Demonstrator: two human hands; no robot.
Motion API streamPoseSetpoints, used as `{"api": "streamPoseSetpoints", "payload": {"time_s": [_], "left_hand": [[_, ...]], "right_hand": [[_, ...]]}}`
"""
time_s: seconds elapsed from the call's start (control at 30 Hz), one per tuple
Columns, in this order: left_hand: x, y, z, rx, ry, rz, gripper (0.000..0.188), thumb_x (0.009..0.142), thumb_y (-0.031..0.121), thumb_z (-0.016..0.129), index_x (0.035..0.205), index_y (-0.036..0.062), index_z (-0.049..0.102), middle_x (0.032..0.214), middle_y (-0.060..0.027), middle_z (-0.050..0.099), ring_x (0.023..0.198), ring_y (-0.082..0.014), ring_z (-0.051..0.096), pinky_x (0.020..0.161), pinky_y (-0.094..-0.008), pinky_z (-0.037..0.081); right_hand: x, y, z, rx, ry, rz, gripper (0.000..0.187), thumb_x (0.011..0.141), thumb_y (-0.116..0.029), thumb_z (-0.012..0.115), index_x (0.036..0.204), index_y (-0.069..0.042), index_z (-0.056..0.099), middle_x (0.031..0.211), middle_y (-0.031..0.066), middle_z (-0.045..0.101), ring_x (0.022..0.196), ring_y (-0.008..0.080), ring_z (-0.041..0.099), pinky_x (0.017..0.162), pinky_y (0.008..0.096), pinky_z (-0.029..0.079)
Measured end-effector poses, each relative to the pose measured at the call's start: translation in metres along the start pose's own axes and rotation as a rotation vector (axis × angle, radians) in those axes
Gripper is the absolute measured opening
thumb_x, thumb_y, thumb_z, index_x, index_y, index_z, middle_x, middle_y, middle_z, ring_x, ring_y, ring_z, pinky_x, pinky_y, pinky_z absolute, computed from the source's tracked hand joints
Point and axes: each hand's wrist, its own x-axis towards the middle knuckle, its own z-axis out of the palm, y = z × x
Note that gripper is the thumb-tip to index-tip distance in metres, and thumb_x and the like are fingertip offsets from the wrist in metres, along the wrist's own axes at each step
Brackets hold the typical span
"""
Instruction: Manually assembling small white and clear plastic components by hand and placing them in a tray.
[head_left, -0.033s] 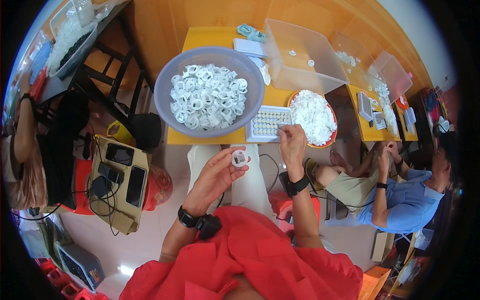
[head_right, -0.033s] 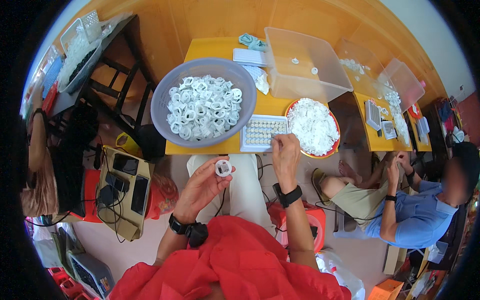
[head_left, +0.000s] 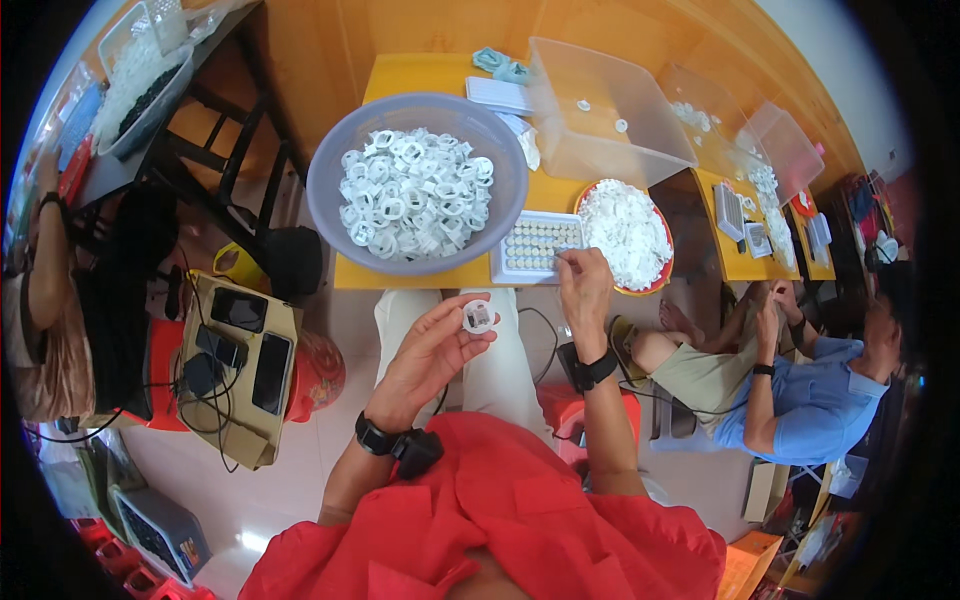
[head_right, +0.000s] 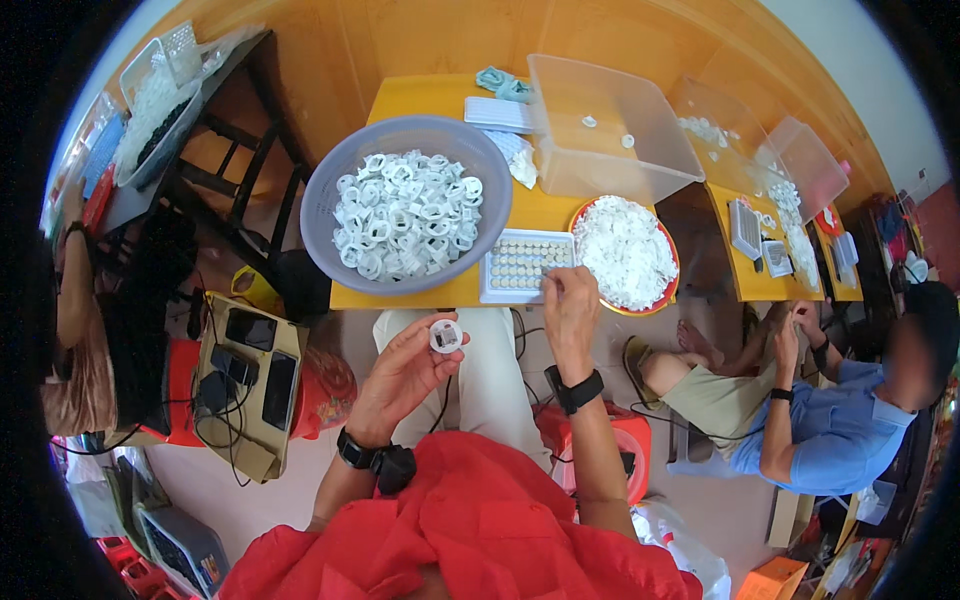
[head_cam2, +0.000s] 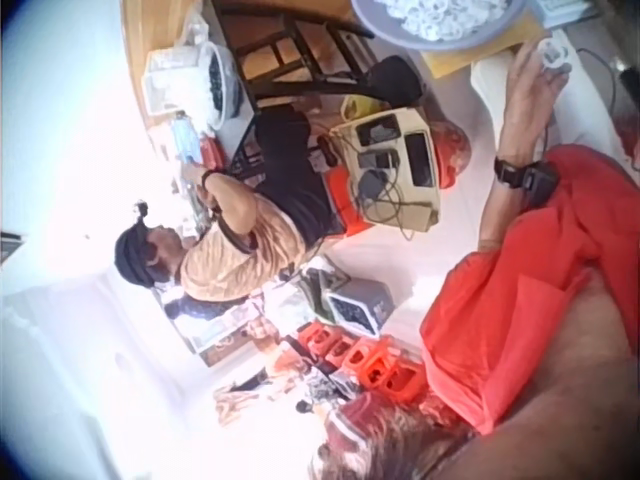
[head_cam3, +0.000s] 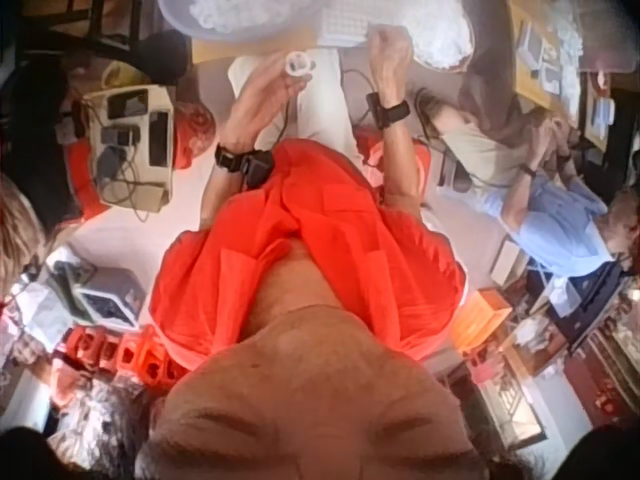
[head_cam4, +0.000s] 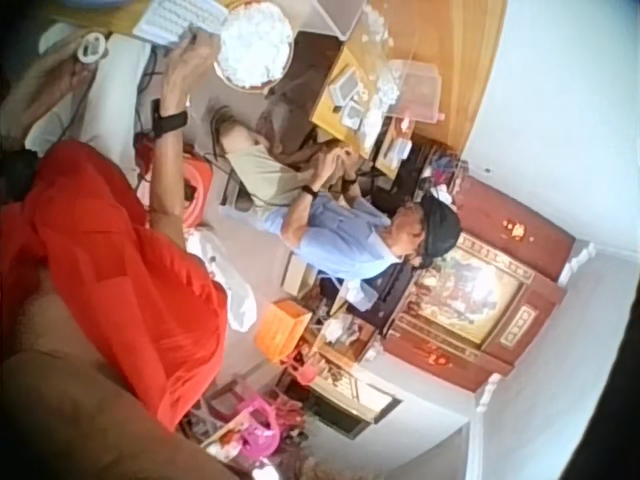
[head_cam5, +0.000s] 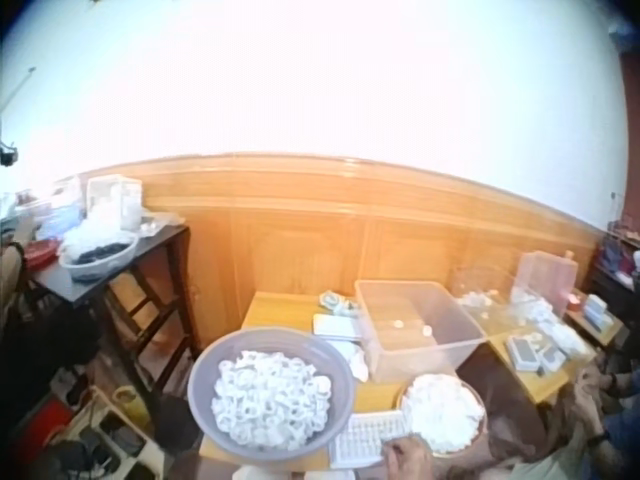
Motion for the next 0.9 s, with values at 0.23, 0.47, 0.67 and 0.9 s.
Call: {"api": "streamPoseSetpoints", "payload": {"time_s": [0.23, 0.47, 0.67, 0.9], "left_hand": [[-0.002, 0.001, -0.002, 0.022, 0.051, 0.014, 0.038, 0.090, 0.021, 0.048, 0.121, -0.0008, 0.043, 0.108, -0.0192, 0.055, 0.089, -0.0193, 0.059, 0.080, -0.0280, 0.048], [-0.005, 0.001, 0.000, 0.039, 0.030, 0.007, 0.035, 0.091, 0.021, 0.048, 0.119, -0.0016, 0.047, 0.105, -0.0139, 0.058, 0.090, -0.0178, 0.059, 0.080, -0.0269, 0.049], [-0.008, 0.002, 0.000, 0.074, 0.071, 0.002, 0.036, 0.091, 0.020, 0.048, 0.120, -0.0016, 0.045, 0.106, -0.0138, 0.057, 0.090, -0.0176, 0.059, 0.080, -0.0270, 0.048], [-0.004, -0.003, 0.002, 0.134, 0.080, -0.004, 0.031, 0.091, 0.018, 0.048, 0.118, 0.0011, 0.050, 0.102, -0.0045, 0.058, 0.088, -0.0145, 0.058, 0.079, -0.0253, 0.046]], "right_hand": [[0.000, 0.000, 0.001, -0.009, -0.024, -0.038, 0.005, 0.072, 0.001, 0.058, 0.077, 0.001, 0.058, 0.069, 0.0131, 0.051, 0.070, 0.0292, 0.051, 0.063, 0.0380, 0.040], [0.001, 0.003, 0.001, 0.037, -0.045, -0.034, 0.009, 0.071, 0.002, 0.058, 0.079, 0.001, 0.058, 0.070, 0.0131, 0.054, 0.068, 0.0275, 0.054, 0.062, 0.0360, 0.043], [-0.005, -0.026, -0.018, 0.356, -0.067, 0.216, 0.006, 0.075, 0.000, 0.059, 0.081, 0.000, 0.058, 0.071, 0.0072, 0.059, 0.061, 0.0124, 0.055, 0.058, 0.0229, 0.044], [-0.040, -0.095, -0.031, 0.480, -0.161, -0.133, 0.014, 0.069, 0.006, 0.063, 0.079, -0.001, 0.056, 0.071, 0.0048, 0.056, 0.062, 0.0127, 0.053, 0.055, 0.0242, 0.042]]}}
